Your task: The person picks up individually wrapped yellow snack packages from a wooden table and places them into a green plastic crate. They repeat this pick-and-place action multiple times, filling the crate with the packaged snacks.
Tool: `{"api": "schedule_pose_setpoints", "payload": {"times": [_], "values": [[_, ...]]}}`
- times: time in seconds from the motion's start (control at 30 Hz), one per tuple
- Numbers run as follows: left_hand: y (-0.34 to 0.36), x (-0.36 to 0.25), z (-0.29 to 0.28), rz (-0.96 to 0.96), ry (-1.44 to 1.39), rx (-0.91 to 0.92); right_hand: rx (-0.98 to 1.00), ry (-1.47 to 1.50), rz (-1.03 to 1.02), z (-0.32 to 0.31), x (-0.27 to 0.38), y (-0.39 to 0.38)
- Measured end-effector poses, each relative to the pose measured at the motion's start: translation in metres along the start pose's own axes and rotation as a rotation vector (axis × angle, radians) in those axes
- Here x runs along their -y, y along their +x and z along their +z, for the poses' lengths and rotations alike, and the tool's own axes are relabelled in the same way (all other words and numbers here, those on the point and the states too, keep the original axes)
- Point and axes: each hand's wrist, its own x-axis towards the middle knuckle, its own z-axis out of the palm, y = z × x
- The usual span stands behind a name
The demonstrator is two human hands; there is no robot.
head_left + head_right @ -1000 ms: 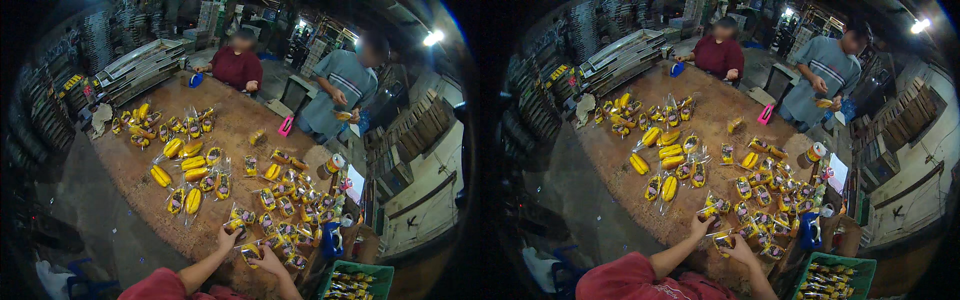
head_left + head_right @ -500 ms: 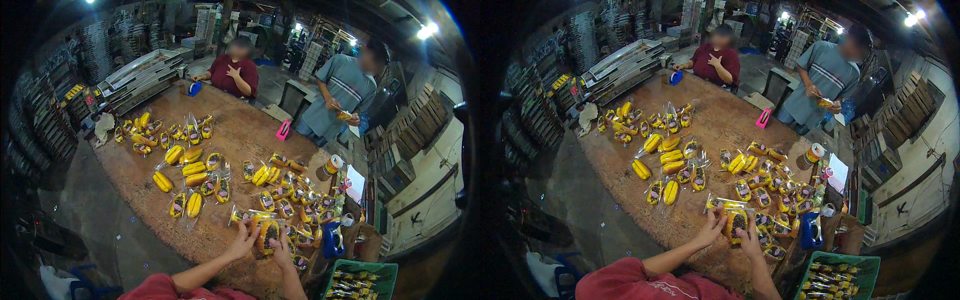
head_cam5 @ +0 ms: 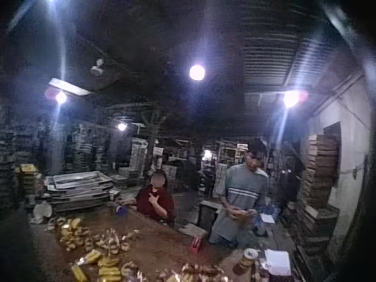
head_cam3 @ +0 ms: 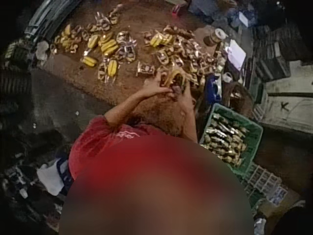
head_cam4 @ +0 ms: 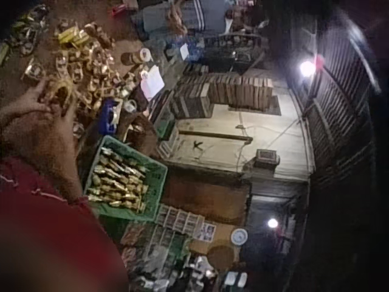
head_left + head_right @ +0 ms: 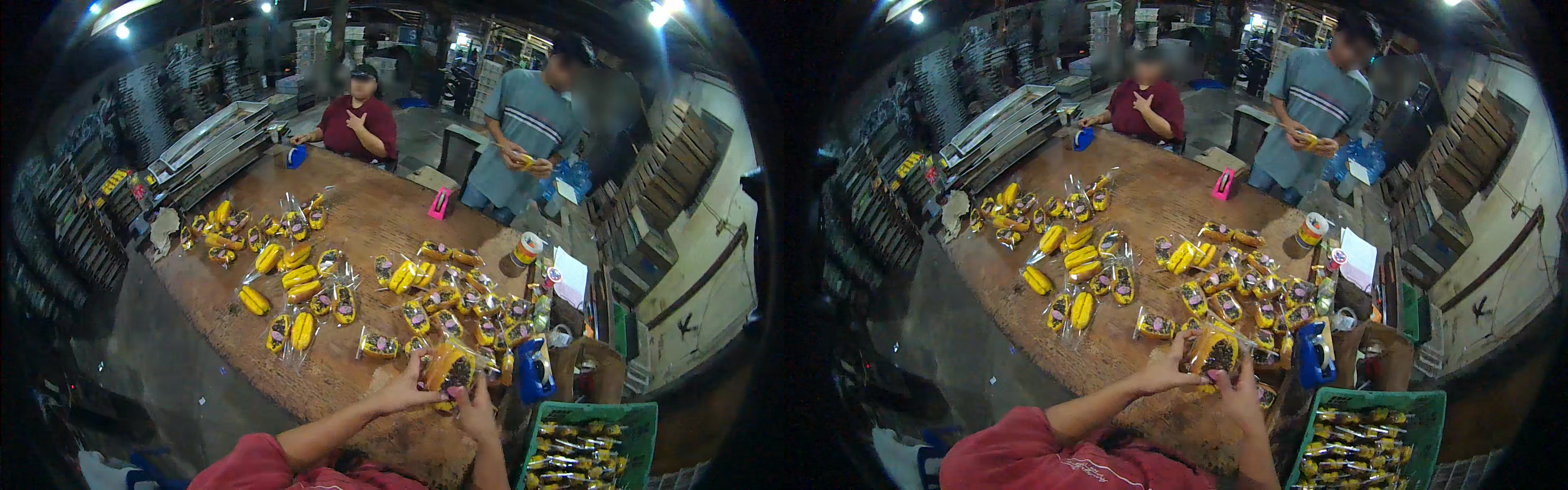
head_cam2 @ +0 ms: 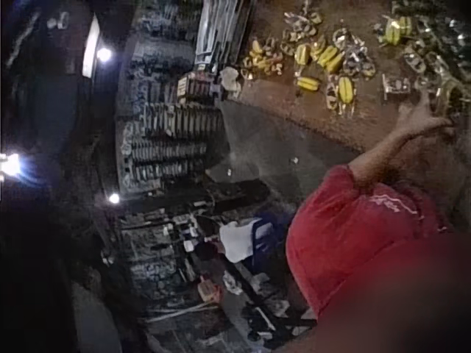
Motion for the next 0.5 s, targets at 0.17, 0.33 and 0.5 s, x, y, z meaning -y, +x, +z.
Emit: {"api": "schedule_pose_setpoints", "payload": {"times": [0.17,0.33,0.5], "values": [[0.015,-0.009,0.025,0.039,0.204,0.12,-0.313,-0.31,-0.332,-0.07,0.037,-0.03],[0.027,-0.031,0.082,0.114,0.437,0.481,0.177,-0.615,-0.316,-0.149,0.069,-0.054],[0.063,-0.042,0.155,0.076,0.339,0.728,0.118,0.022,-0.068,-0.193,0.071,-0.099]]}}
